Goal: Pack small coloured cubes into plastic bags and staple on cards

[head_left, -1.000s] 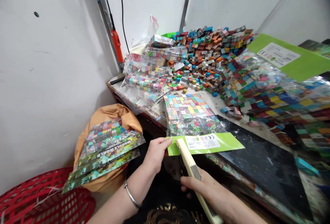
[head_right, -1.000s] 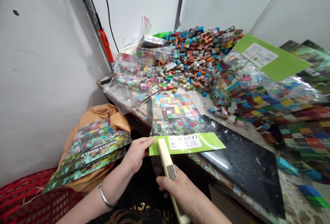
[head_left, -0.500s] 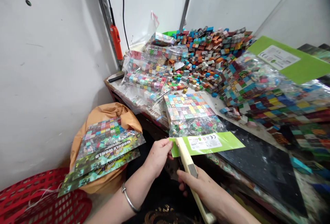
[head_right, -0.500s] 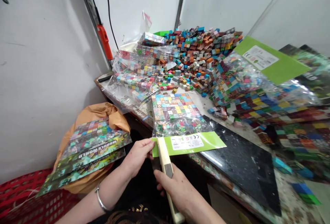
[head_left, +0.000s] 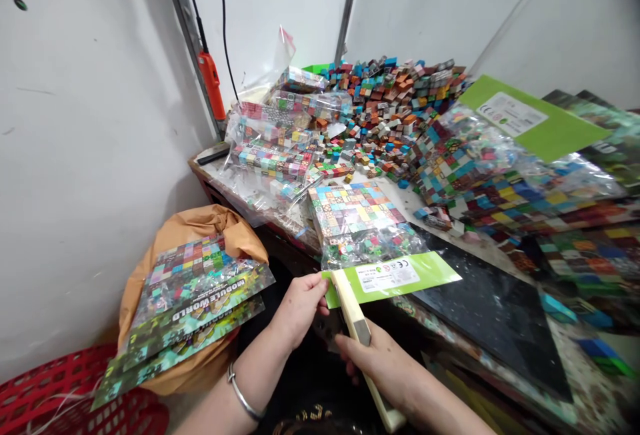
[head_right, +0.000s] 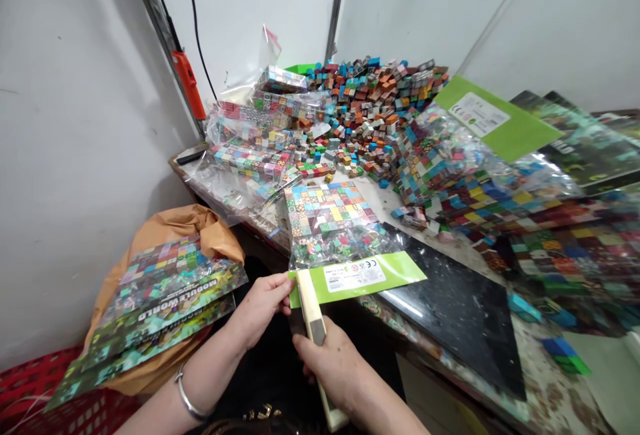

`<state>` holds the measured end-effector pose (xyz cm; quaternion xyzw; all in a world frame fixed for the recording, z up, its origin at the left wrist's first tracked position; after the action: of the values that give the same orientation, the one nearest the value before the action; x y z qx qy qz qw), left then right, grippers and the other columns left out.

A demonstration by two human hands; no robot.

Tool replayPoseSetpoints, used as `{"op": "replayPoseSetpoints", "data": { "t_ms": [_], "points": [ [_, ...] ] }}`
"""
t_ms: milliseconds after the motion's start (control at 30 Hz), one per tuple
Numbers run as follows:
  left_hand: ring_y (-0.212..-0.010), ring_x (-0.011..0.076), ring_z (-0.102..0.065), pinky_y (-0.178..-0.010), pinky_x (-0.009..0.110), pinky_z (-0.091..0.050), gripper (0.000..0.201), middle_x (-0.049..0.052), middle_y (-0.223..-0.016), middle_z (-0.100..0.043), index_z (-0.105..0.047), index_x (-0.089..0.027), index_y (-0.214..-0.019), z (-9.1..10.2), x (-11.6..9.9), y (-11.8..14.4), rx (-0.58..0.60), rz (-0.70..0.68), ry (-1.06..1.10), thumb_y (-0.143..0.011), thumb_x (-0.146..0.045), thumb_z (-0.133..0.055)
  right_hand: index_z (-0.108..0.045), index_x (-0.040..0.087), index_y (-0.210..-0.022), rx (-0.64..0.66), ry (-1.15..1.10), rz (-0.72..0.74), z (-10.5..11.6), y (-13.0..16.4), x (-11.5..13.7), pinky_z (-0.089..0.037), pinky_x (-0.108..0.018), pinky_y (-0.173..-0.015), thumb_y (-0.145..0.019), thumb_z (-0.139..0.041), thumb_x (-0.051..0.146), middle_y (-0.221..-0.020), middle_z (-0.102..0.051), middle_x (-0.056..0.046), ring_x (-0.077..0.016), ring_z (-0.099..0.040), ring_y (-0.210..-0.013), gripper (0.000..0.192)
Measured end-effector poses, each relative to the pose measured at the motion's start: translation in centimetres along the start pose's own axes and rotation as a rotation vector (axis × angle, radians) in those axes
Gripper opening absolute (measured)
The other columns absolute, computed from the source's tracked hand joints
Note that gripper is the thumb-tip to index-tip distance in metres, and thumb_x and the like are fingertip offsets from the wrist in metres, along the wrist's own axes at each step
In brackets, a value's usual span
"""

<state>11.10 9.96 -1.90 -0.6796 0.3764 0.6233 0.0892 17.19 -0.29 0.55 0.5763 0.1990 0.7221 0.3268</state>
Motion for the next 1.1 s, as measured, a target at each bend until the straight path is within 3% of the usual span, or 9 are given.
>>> {"op": "replayPoseSetpoints", "data": {
  "t_ms": [133, 300, 467, 600, 933, 1100],
  "points": [
    [-0.051, 0.0086, -0.042, -0.050, 0.021, -0.034, 0.031, -0.002, -0.056, -0.047, -0.065, -0.013, -0.085, -0.1, 0.1, 0.2, 0.004, 0.015, 0.034, -0.076, -0.040, -0.053, -0.047, 0.014, -0.081, -0.021, 0.045, 0.013, 0.4, -0.2, -0.3, -0.043, -0.022, -0.047, -0.075, -0.047, 0.027, -0.056, -0.050, 0.002, -0.0098, -0.048, -0.048, 0.013],
    [-0.073, 0.0153, -0.054, -0.066, 0.026, -0.040, 0.045, 0.005, -0.081, -0.063, -0.064, -0.014, -0.090, -0.7, 0.0, 0.6, 0.034, 0.062, 0.118, -0.075, -0.054, -0.049, -0.048, 0.015, -0.079, -0.013, 0.038, 0.062, 0.7, -0.9, -1.5, -0.044, -0.023, -0.047, -0.074, -0.048, 0.029, -0.056, -0.051, 0.002, -0.0105, -0.049, -0.048, 0.015],
    [-0.083, 0.0205, -0.057, -0.072, 0.029, -0.043, 0.047, 0.009, -0.090, -0.065, -0.062, -0.011, -0.091, -1.6, 0.6, 0.8, 0.035, 0.162, 0.141, -0.063, -0.049, -0.065, -0.047, 0.016, -0.079, 0.002, 0.018, 0.057, 0.6, -1.4, -2.5, -0.042, -0.022, -0.044, -0.072, -0.048, 0.027, -0.055, -0.050, 0.003, -0.0102, -0.048, -0.045, 0.014],
    [-0.080, 0.0197, -0.059, -0.073, 0.030, -0.044, 0.040, 0.010, -0.086, -0.065, -0.064, -0.010, -0.088, -2.6, 0.8, 0.6, 0.063, 0.152, 0.226, -0.063, -0.041, -0.068, -0.045, 0.016, -0.078, -0.012, 0.018, 0.027, 0.7, -1.2, -1.9, -0.042, -0.023, -0.043, -0.069, -0.048, 0.024, -0.056, -0.051, 0.002, -0.0107, -0.048, -0.046, 0.013],
    [-0.068, 0.0190, -0.059, -0.065, 0.029, -0.046, 0.034, 0.008, -0.071, -0.064, -0.064, -0.008, -0.075, -2.2, 2.1, 0.1, -0.071, 0.164, 0.303, -0.059, -0.037, -0.072, -0.043, 0.017, -0.075, -0.026, 0.015, -0.013, 0.3, -1.7, -2.4, -0.042, -0.023, -0.037, -0.065, -0.047, 0.023, -0.053, -0.051, 0.003, -0.0113, -0.048, -0.041, 0.012],
    [-0.071, 0.0190, -0.059, -0.069, 0.029, -0.044, 0.039, 0.009, -0.075, -0.065, -0.065, -0.008, -0.081, -2.5, 1.1, 0.9, 0.005, 0.122, 0.271, -0.062, -0.042, -0.069, -0.045, 0.016, -0.079, -0.035, 0.059, 0.042, 0.7, -1.4, -2.1, -0.044, -0.025, -0.045, -0.068, -0.048, 0.025, -0.058, -0.054, 0.000, -0.0133, -0.053, -0.050, 0.014]
  ]
}}
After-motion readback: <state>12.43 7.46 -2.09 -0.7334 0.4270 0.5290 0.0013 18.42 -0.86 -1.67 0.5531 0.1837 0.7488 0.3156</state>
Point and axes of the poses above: each hand's wrist, its own y-axis away from the middle knuckle, its own z-axis out of the back of the hand, x = y × z, the point moved 8 cm from there along -y, towards the middle knuckle
